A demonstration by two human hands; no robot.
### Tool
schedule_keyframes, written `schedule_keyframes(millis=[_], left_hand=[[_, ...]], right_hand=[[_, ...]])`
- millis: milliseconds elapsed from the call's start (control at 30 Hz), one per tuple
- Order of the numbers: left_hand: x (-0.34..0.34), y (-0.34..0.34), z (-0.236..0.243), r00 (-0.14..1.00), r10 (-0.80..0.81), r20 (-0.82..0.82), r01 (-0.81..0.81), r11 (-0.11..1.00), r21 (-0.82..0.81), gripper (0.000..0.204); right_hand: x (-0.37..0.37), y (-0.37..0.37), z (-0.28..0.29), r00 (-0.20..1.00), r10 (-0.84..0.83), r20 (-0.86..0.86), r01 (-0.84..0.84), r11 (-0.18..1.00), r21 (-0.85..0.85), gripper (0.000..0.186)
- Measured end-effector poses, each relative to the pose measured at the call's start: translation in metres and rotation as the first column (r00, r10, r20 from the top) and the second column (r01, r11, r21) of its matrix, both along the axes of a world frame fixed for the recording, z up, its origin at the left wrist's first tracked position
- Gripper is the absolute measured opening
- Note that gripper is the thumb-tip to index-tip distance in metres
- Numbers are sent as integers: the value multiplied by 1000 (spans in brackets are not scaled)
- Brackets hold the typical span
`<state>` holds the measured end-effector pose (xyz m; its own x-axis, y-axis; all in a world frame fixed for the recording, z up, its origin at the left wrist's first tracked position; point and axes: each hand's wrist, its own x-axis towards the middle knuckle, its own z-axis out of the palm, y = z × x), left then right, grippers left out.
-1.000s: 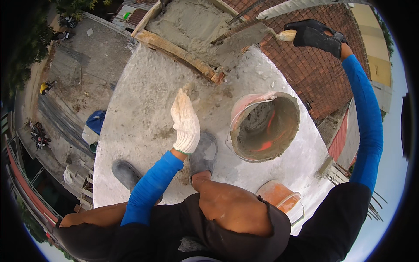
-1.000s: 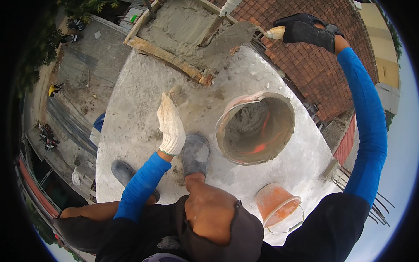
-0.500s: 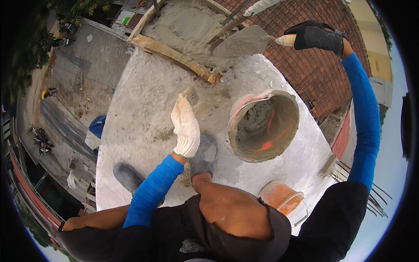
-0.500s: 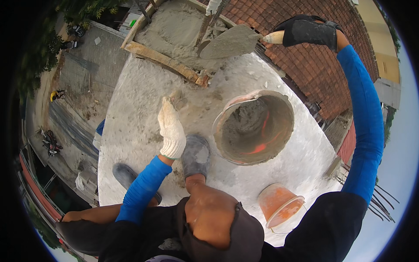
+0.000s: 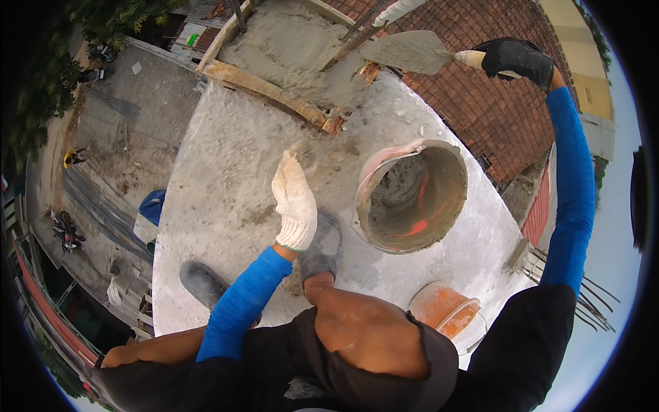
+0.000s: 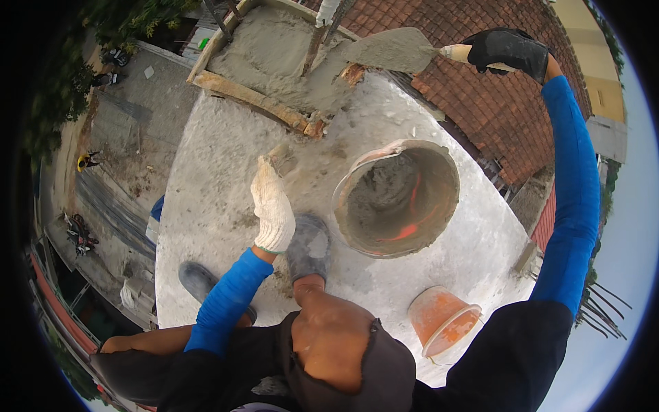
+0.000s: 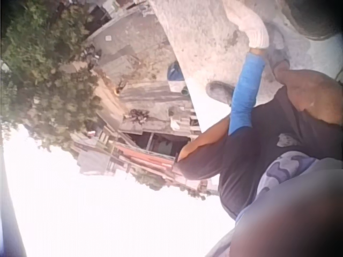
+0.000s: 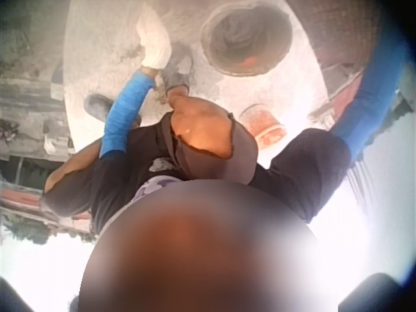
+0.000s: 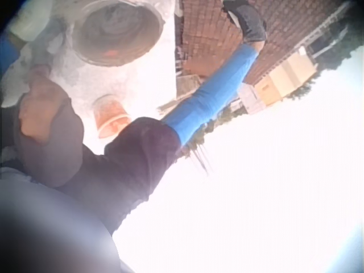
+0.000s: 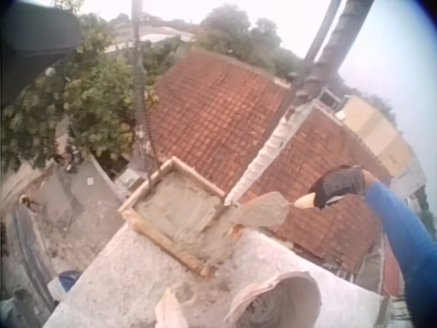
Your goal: The person scoops wet cement from a bucket with a trowel and spreads it into a wooden frame on a rooftop. The person repeatedly levels and smooths the cement within the frame using the trowel.
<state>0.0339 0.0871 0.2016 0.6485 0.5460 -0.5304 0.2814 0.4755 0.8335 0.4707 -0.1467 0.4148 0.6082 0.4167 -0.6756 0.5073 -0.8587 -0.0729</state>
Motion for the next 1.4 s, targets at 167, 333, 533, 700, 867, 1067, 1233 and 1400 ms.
schedule_keyframes(millis=[167, 333, 533, 700, 867, 1067, 1233, 1400], left_hand=[[-8, -6, -20, 976, -31, 215, 54, 993, -102, 51], [-13, -22, -26, 990, -110, 85, 83, 958, 276, 52], [-19, -14, -24, 990, 62, 127, -69, 996, 53, 54], [9, -1, -6, 961, 219, 167, -214, 976, -50, 54], [48, 37, 27, 937, 273, 218, -218, 945, -245, 60], [68, 79, 50, 878, 426, 219, -368, 893, -260, 56], [70, 109, 61, 796, 571, 202, -488, 802, -344, 65], [67, 152, 69, 726, 682, 91, -576, 675, -461, 68]], right_hand=[[-5, -2, -33, 984, -89, -155, 127, 957, 262, 50], [0, -8, -43, 992, -126, -31, 130, 966, 222, 50], [-49, -29, 2, 971, -206, -118, 233, 918, 319, 50], [-134, -30, 5, 840, -379, -390, 533, 712, 457, 42], [-208, -4, -25, 987, -78, -144, 159, 669, 726, 33], [-267, 21, 11, 809, -389, -441, 584, 619, 526, 29], [-325, 60, 7, 996, -87, 21, 49, 721, 691, 32], [-389, 134, -18, 142, -574, -807, 925, -214, 315, 28]])
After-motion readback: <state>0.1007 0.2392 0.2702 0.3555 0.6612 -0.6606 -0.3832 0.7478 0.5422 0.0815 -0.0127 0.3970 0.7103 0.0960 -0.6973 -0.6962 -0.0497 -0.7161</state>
